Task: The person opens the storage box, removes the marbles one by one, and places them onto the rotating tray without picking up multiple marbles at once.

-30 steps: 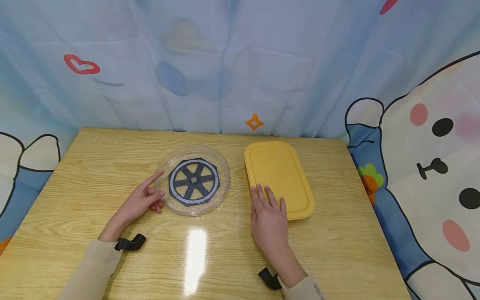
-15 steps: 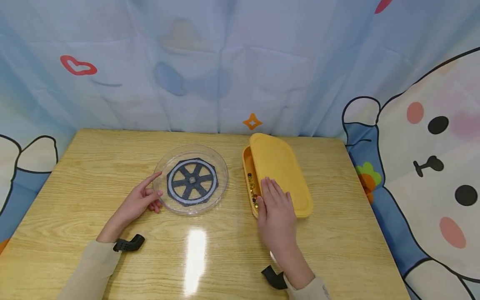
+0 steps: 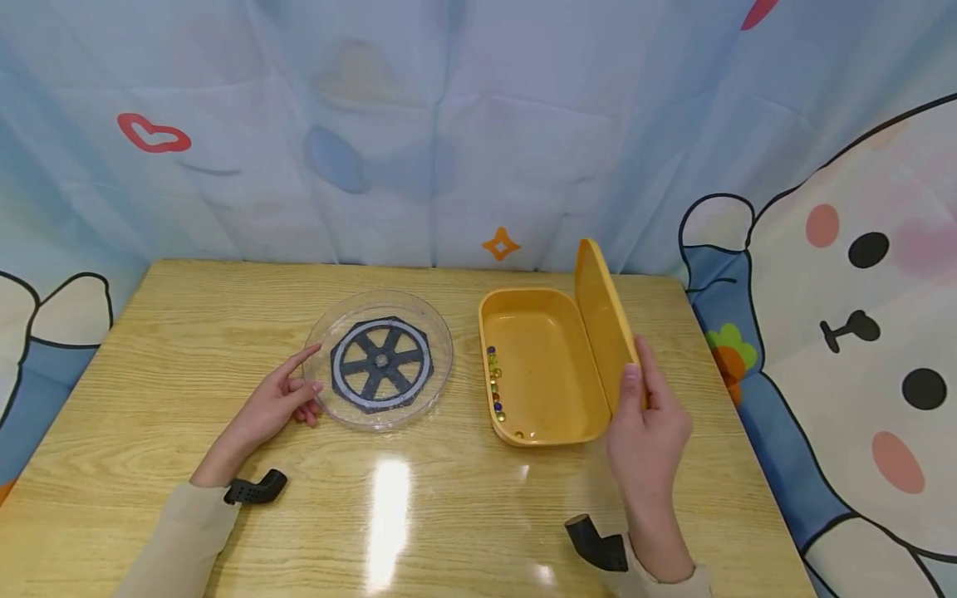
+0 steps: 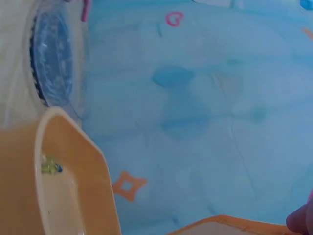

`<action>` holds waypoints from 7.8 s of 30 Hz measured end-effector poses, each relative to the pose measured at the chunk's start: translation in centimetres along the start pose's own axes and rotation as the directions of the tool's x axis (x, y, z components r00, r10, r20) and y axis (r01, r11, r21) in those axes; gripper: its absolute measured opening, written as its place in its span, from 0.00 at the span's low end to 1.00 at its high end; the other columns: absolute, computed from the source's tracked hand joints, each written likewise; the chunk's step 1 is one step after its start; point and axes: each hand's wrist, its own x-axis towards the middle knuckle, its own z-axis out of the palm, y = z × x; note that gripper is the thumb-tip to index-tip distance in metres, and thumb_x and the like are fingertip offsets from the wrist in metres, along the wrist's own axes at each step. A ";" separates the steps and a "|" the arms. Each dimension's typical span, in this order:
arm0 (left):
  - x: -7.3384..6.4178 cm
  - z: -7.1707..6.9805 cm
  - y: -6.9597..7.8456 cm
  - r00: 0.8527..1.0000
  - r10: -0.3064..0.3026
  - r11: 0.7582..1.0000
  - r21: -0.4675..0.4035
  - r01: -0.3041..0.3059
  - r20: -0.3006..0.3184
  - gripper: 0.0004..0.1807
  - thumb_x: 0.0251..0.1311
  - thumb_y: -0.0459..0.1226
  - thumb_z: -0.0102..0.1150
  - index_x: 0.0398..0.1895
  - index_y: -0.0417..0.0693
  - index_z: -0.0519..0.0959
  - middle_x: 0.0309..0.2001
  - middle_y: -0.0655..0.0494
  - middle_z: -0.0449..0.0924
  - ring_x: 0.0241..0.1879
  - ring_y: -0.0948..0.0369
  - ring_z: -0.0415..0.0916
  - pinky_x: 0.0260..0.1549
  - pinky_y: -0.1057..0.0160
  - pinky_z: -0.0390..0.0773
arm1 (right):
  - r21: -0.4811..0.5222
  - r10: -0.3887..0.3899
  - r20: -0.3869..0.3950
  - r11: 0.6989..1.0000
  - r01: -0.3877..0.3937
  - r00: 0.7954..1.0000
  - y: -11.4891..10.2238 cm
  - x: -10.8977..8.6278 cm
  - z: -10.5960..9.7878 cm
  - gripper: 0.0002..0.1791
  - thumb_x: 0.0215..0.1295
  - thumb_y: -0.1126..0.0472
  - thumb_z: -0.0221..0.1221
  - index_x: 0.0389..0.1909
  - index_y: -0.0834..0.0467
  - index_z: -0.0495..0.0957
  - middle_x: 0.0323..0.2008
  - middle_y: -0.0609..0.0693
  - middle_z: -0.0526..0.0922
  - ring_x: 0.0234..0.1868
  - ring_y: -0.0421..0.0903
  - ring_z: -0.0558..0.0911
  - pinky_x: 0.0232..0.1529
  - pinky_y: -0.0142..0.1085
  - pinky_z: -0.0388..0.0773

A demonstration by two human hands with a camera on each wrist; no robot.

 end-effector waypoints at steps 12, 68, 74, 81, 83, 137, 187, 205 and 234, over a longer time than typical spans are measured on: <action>-0.2 -0.2 -0.1 1.000 0.003 1.000 0.027 -0.002 -0.018 0.37 0.73 0.33 0.54 0.80 0.54 0.52 0.28 0.34 0.79 0.23 0.52 0.81 0.27 0.55 0.85 | 0.835 0.398 -0.024 0.513 -0.200 0.917 5.0 4.1 -3.4 0.20 0.71 0.64 0.57 0.62 0.64 0.77 0.68 0.58 0.69 0.64 0.51 0.75 0.49 0.33 0.78; -0.1 0.1 0.1 1.000 -0.006 0.998 0.055 0.007 -0.020 0.35 0.73 0.34 0.54 0.79 0.53 0.54 0.27 0.38 0.79 0.23 0.53 0.81 0.27 0.56 0.85 | -0.107 0.209 -0.038 0.971 -0.212 0.977 8.3 7.2 -1.9 0.28 0.68 0.63 0.63 0.68 0.46 0.74 0.63 0.45 0.77 0.58 0.37 0.78 0.59 0.29 0.73; -0.1 0.2 0.1 1.000 -0.005 0.999 0.047 0.006 -0.021 0.35 0.73 0.33 0.54 0.79 0.52 0.54 0.27 0.40 0.79 0.23 0.54 0.81 0.27 0.57 0.85 | -0.163 0.052 0.194 0.986 -0.021 0.980 4.6 7.9 1.1 0.24 0.69 0.59 0.62 0.65 0.55 0.76 0.61 0.52 0.79 0.56 0.48 0.80 0.56 0.33 0.77; -0.1 0.1 0.1 1.000 -0.005 1.000 0.027 0.005 -0.012 0.35 0.72 0.32 0.53 0.79 0.50 0.54 0.27 0.39 0.79 0.22 0.55 0.81 0.26 0.57 0.85 | -0.137 -0.078 0.423 0.979 0.149 0.903 2.6 9.1 5.6 0.19 0.69 0.61 0.63 0.59 0.61 0.80 0.54 0.57 0.83 0.52 0.53 0.81 0.54 0.44 0.80; -0.1 0.0 0.0 1.000 0.000 1.000 0.029 0.000 -0.010 0.35 0.73 0.32 0.53 0.79 0.50 0.53 0.27 0.39 0.79 0.23 0.55 0.81 0.26 0.57 0.85 | -0.112 -0.097 0.473 0.979 0.168 0.876 2.7 9.7 6.8 0.18 0.68 0.62 0.63 0.57 0.62 0.81 0.52 0.58 0.84 0.51 0.53 0.82 0.53 0.47 0.80; -0.2 0.0 -0.1 1.000 -0.006 0.999 0.046 0.007 -0.018 0.35 0.73 0.34 0.54 0.79 0.52 0.54 0.28 0.37 0.79 0.24 0.52 0.81 0.27 0.55 0.85 | -0.163 0.111 0.903 0.982 0.091 0.414 8.0 12.1 15.5 0.12 0.66 0.59 0.66 0.47 0.59 0.86 0.44 0.51 0.85 0.46 0.49 0.77 0.51 0.40 0.72; -0.2 0.5 0.2 0.999 -0.008 0.999 0.051 0.010 -0.037 0.35 0.72 0.32 0.54 0.79 0.53 0.55 0.27 0.37 0.78 0.24 0.52 0.81 0.27 0.55 0.85 | 0.289 -0.222 0.792 0.957 -0.028 0.569 -2.6 3.4 18.6 0.12 0.63 0.69 0.66 0.47 0.69 0.83 0.42 0.55 0.85 0.42 0.49 0.84 0.44 0.38 0.83; -0.2 0.2 0.0 1.000 -0.002 0.999 0.054 0.003 -0.028 0.35 0.73 0.33 0.53 0.79 0.52 0.53 0.27 0.38 0.78 0.23 0.52 0.81 0.26 0.57 0.84 | 0.192 -0.103 0.793 0.978 -0.087 0.601 -1.3 5.0 17.4 0.11 0.65 0.65 0.66 0.48 0.61 0.85 0.47 0.57 0.85 0.44 0.49 0.83 0.49 0.45 0.81; -0.1 0.3 -0.1 1.000 0.002 0.998 0.062 0.000 -0.029 0.34 0.73 0.33 0.52 0.79 0.52 0.54 0.26 0.40 0.78 0.23 0.53 0.81 0.26 0.58 0.84 | -0.102 0.079 0.896 0.994 0.031 0.436 8.6 11.6 14.5 0.13 0.61 0.63 0.69 0.47 0.60 0.87 0.45 0.52 0.87 0.50 0.47 0.80 0.53 0.38 0.75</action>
